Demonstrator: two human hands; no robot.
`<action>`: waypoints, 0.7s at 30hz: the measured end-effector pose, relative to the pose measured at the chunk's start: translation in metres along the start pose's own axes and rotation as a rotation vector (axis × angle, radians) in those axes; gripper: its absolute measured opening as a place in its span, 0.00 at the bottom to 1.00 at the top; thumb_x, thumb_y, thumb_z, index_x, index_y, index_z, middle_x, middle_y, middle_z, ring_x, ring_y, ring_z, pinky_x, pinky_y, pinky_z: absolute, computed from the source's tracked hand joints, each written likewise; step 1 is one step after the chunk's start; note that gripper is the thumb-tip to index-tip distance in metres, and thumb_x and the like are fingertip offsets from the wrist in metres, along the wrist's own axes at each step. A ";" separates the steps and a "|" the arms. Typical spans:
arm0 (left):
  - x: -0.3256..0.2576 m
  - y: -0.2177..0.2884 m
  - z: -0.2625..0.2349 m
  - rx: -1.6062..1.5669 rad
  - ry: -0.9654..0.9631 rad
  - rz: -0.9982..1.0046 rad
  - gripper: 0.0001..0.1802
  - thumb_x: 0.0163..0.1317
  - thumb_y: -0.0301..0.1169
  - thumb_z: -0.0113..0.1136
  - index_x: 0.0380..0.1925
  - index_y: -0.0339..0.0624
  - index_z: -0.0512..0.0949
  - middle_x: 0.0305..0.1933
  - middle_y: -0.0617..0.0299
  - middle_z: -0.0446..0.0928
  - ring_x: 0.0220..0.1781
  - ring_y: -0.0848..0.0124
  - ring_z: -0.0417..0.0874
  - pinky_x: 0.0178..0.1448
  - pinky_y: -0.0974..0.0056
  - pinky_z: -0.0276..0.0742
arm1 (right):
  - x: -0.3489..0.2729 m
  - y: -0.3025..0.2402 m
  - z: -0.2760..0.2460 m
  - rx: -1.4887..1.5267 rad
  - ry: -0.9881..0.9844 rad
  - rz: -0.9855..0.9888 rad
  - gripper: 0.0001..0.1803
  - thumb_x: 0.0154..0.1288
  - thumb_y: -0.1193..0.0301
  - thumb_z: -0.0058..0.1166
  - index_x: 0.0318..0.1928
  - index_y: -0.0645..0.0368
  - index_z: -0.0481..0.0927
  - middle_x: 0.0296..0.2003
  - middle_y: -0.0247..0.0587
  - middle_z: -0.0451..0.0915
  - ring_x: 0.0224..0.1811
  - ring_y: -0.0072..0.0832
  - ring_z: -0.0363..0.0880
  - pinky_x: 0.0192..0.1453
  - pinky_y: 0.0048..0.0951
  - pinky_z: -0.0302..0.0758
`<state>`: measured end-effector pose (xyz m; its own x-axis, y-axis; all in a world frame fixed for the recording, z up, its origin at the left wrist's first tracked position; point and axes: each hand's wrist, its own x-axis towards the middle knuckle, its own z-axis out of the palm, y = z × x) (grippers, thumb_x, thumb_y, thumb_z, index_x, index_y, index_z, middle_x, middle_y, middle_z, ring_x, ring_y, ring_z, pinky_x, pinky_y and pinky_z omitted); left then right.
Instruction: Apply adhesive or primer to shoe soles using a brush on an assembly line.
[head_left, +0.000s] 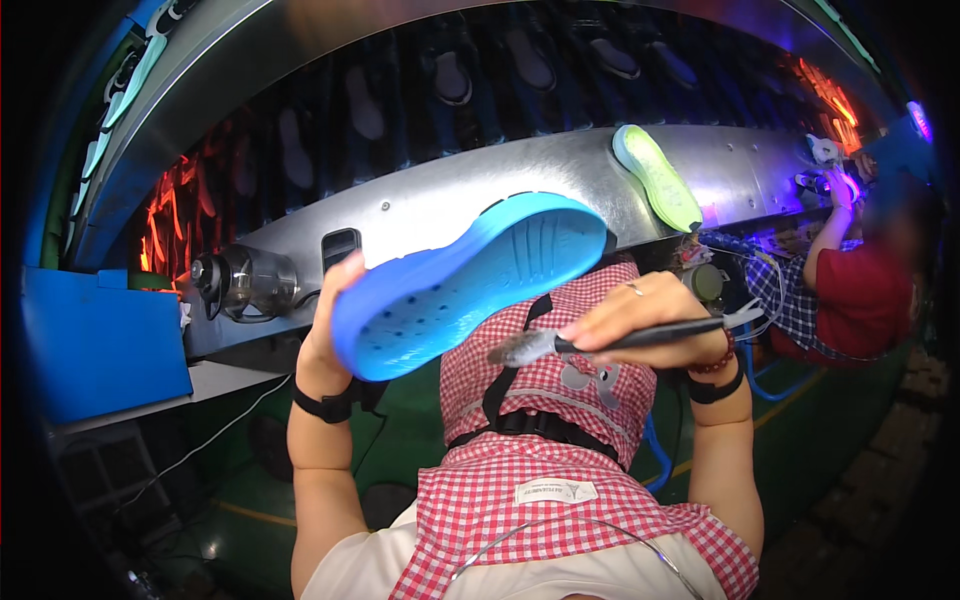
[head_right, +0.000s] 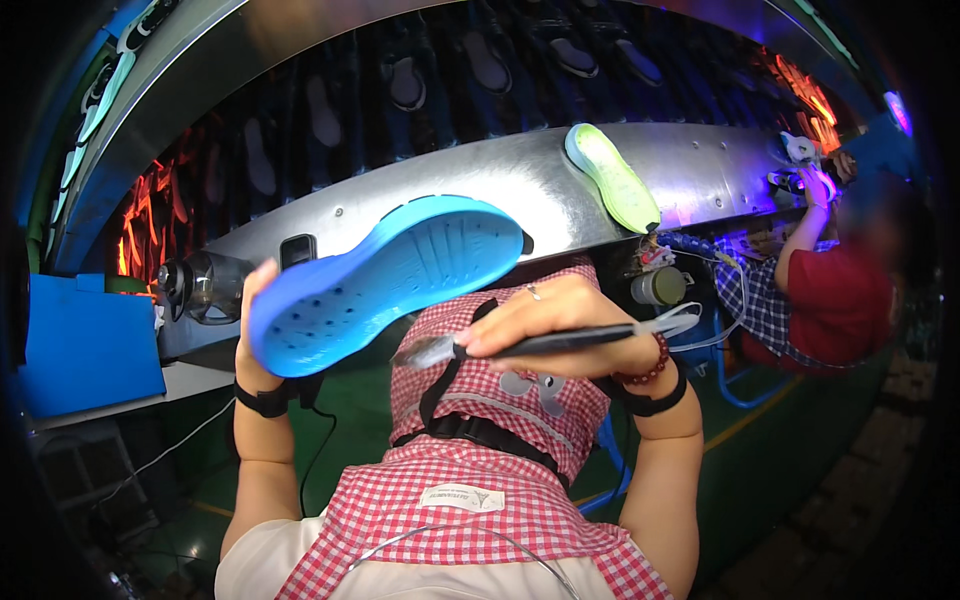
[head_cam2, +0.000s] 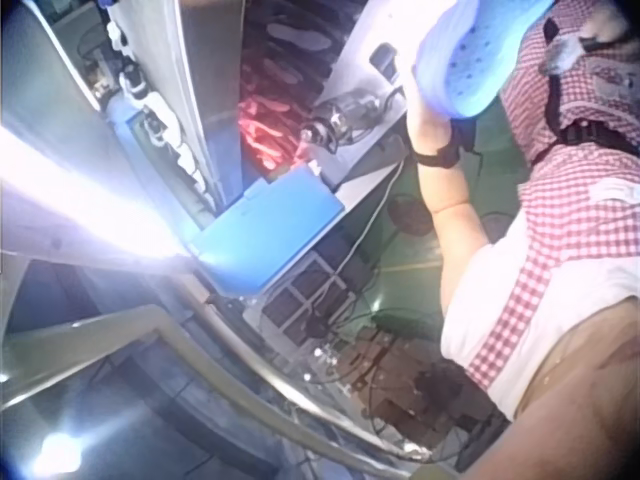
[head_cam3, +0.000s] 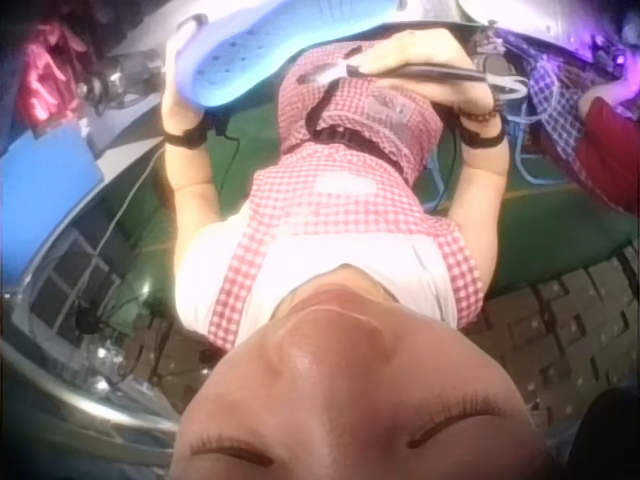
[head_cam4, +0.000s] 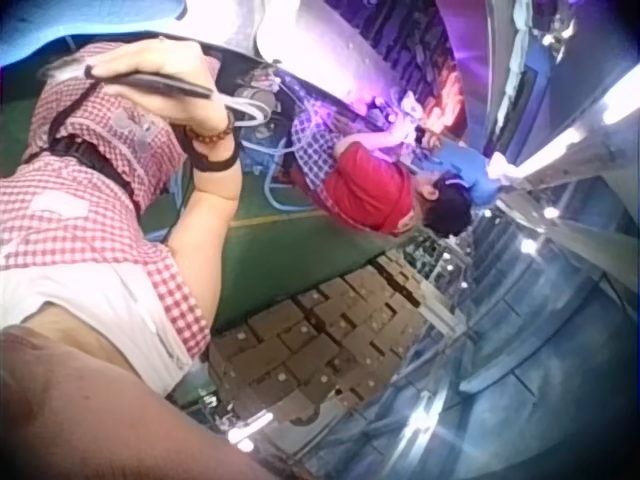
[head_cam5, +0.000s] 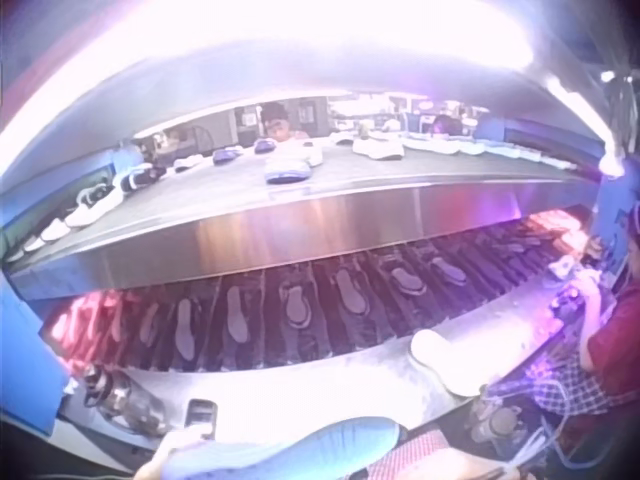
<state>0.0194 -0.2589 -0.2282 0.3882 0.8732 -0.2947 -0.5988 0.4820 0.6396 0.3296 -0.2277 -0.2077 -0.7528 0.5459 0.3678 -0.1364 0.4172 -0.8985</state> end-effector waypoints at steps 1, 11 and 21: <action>0.002 0.002 0.003 -0.291 -0.096 0.001 0.36 0.59 0.54 0.40 0.53 0.30 0.67 0.52 0.50 0.73 0.53 0.59 0.74 0.59 0.59 0.68 | -0.001 -0.008 0.003 0.024 0.048 -0.035 0.12 0.44 0.80 0.64 0.34 0.65 0.81 0.35 0.51 0.81 0.39 0.37 0.81 0.43 0.29 0.77; 0.061 -0.080 0.014 -0.442 0.024 0.170 0.45 0.57 0.68 0.23 0.59 0.41 0.59 0.54 0.50 0.68 0.51 0.55 0.74 0.55 0.48 0.69 | 0.020 0.045 0.046 0.296 0.505 0.499 0.11 0.50 0.78 0.59 0.38 0.63 0.80 0.30 0.39 0.81 0.32 0.21 0.79 0.36 0.22 0.75; 0.056 -0.070 0.003 -0.310 0.040 0.381 0.48 0.52 0.72 0.23 0.54 0.40 0.63 0.45 0.51 0.73 0.48 0.57 0.75 0.55 0.53 0.70 | 0.015 0.021 0.039 -0.015 0.205 0.125 0.11 0.47 0.77 0.61 0.35 0.61 0.81 0.28 0.42 0.81 0.28 0.28 0.79 0.34 0.25 0.75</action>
<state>0.0855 -0.2443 -0.2873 0.0774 0.9908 -0.1114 -0.8758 0.1210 0.4673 0.2899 -0.2391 -0.2307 -0.6164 0.7296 0.2961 -0.0396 0.3468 -0.9371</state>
